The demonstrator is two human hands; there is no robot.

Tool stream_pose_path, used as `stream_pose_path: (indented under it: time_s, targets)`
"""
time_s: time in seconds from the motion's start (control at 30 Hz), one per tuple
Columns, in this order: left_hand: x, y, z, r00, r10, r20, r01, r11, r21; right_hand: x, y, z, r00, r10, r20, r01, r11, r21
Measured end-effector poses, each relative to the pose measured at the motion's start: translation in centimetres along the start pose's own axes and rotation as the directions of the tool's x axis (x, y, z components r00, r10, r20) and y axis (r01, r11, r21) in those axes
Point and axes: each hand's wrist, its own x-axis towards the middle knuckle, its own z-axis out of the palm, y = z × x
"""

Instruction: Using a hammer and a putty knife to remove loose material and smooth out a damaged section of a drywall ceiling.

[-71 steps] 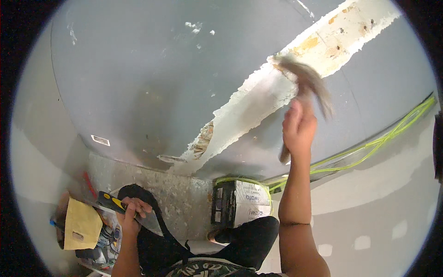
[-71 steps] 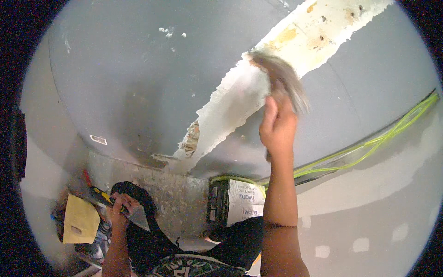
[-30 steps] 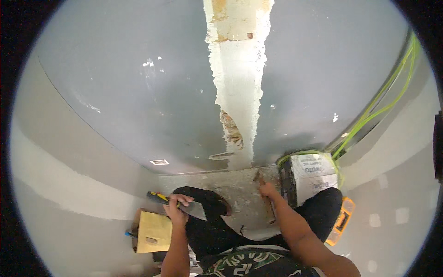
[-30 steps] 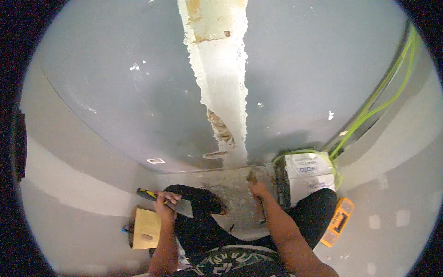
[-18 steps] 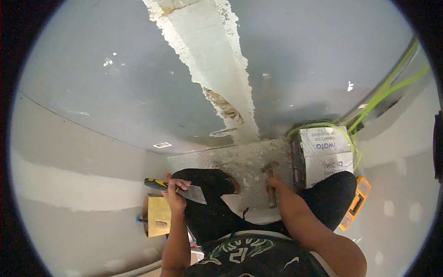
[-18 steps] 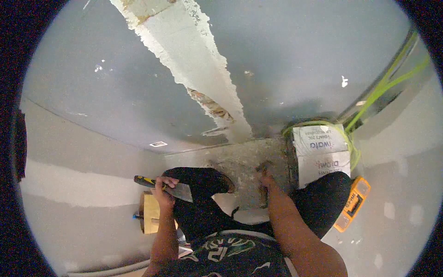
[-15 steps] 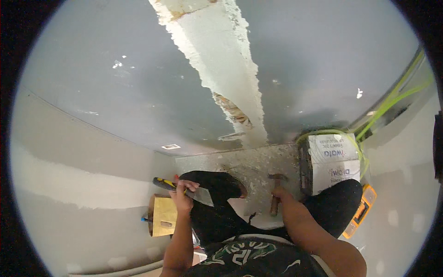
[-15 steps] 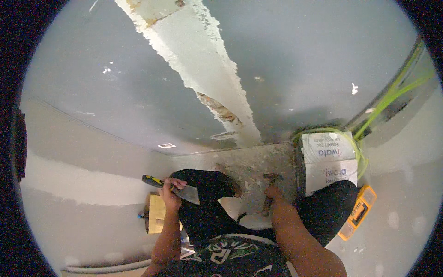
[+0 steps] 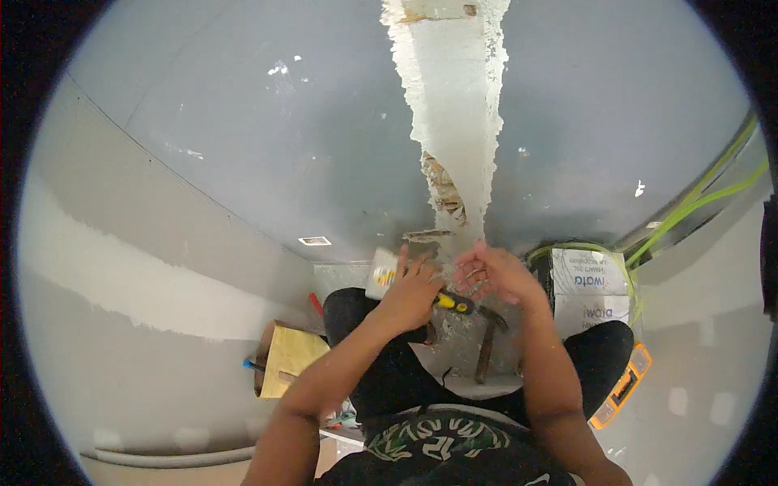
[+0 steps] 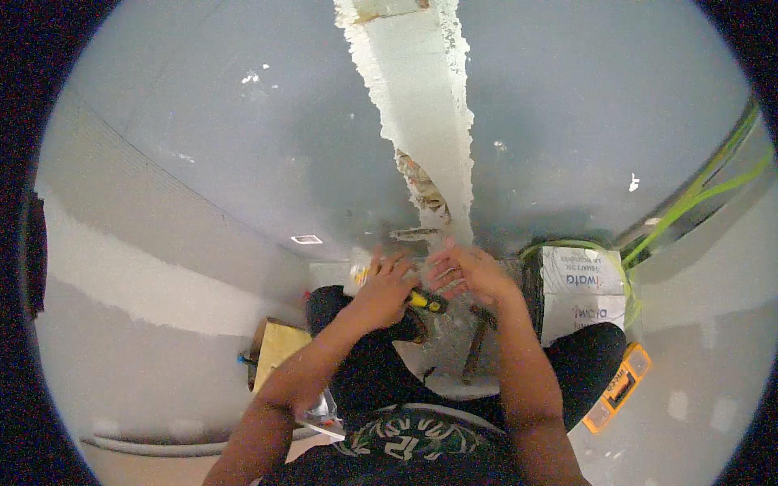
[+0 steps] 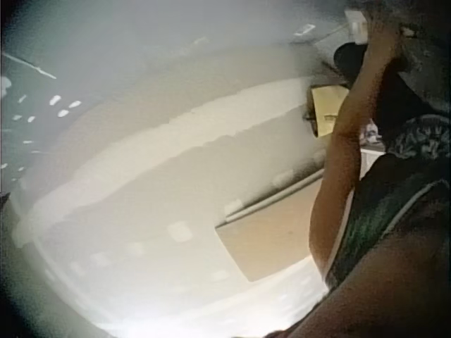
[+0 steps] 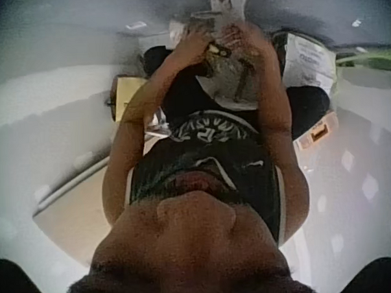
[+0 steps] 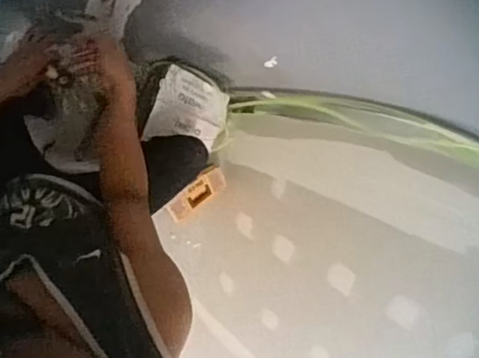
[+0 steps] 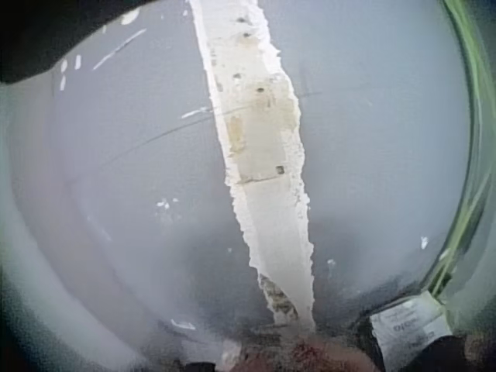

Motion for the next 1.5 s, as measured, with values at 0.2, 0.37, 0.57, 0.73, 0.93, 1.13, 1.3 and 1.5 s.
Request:
stream_pose_path:
  time_s: [0.2, 0.37, 0.57, 0.73, 0.93, 1.13, 1.3, 1.5]
  targets:
    - [6.7, -0.3, -3.1, 0.962, 0.234, -0.143, -0.199, 0.954, 0.224, -4.7, -0.5, 5.0, 0.906, -0.423, -0.027, 0.215, 0.512, -0.832]
    - [9.0, 0.5, -8.0, 0.869, 0.302, -0.392, -0.253, 0.952, 0.173, -2.9, -2.5, 6.2, 0.835, -0.491, -0.249, 0.443, 0.868, -0.224]
    - [6.2, -0.7, -10.2, 0.717, -0.019, -0.697, -0.153, 0.971, -0.184, 1.2, -4.2, 7.0, 0.692, -0.643, -0.328, 0.615, 0.763, -0.199]
    - [3.7, -0.5, -0.5, 0.849, -0.499, -0.172, 0.030, 0.370, -0.929, 3.6, -6.1, 7.2, 0.686, -0.646, -0.335, 0.671, 0.740, -0.052]
    - [9.8, -1.5, 0.3, 0.779, -0.609, 0.151, -0.008, -0.250, -0.968, 8.5, -6.8, 4.3, 0.761, -0.579, -0.291, 0.604, 0.797, -0.006]
    - [13.1, -1.3, -1.5, 0.787, -0.617, 0.014, -0.152, -0.215, -0.965, 10.8, -9.1, 4.3, 0.678, -0.628, -0.382, 0.625, 0.766, -0.149]
    - [12.5, 0.2, -0.8, 0.708, -0.679, 0.193, -0.037, -0.309, -0.950, 11.3, -10.5, 5.1, 0.757, -0.550, -0.353, 0.588, 0.809, 0.000]
    - [13.9, -0.4, 1.9, 0.666, -0.746, -0.017, -0.346, -0.289, -0.893, 12.8, -9.2, 4.9, 0.569, -0.752, -0.332, 0.726, 0.649, -0.227]
